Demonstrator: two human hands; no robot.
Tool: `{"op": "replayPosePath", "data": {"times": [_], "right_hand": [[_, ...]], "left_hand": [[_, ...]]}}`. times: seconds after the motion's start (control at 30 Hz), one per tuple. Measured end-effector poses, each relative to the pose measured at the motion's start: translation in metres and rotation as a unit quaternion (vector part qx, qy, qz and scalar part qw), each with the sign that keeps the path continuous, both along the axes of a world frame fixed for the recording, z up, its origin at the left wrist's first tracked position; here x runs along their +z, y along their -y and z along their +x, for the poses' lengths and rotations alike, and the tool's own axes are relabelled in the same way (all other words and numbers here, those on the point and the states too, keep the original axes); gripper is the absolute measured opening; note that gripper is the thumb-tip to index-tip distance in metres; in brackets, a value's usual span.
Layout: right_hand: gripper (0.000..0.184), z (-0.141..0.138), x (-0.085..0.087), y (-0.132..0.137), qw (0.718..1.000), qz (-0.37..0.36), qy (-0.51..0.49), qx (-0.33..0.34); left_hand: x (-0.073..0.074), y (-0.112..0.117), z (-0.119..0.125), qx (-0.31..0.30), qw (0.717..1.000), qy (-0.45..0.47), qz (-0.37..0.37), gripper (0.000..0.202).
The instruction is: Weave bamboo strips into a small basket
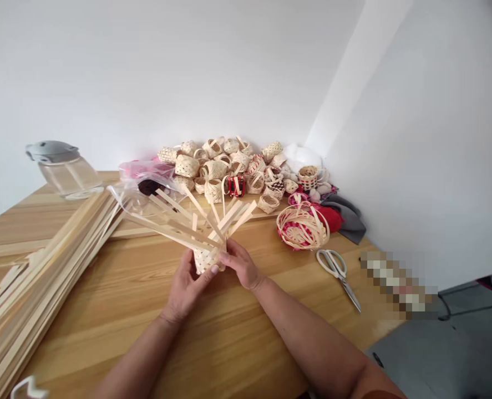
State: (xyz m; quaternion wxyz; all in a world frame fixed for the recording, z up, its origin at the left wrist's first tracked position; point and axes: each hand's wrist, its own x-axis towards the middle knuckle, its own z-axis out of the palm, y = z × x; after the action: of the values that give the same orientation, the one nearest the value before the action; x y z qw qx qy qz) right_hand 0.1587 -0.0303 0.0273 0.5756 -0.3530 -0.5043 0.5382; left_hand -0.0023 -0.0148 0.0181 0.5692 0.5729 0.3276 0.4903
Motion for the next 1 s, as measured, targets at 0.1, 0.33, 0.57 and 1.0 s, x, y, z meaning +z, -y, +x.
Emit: {"op": "replayPosePath", "data": {"times": [0.1, 0.33, 0.57, 1.0], "right_hand": [[0.065, -0.002, -0.004, 0.000, 0.991, 0.022, 0.055, -0.123], [0.063, 0.036, 0.026, -0.008, 0.918, 0.078, -0.035, -0.387], [0.035, 0.057, 0.027, -0.014, 0.876, 0.062, 0.091, -0.470], [0.061, 0.032, 0.024, -0.001, 0.947, 0.049, 0.139, -0.285]], "left_hand": [[-0.001, -0.004, -0.001, 0.065, 0.998, 0.003, -0.011, 0.067], [-0.007, -0.012, -0.002, 0.095, 0.995, 0.002, -0.023, 0.067], [-0.008, -0.012, -0.001, 0.101, 0.994, 0.027, -0.031, 0.069], [-0.009, -0.014, 0.002, 0.102, 0.994, 0.030, -0.017, 0.073]]}}
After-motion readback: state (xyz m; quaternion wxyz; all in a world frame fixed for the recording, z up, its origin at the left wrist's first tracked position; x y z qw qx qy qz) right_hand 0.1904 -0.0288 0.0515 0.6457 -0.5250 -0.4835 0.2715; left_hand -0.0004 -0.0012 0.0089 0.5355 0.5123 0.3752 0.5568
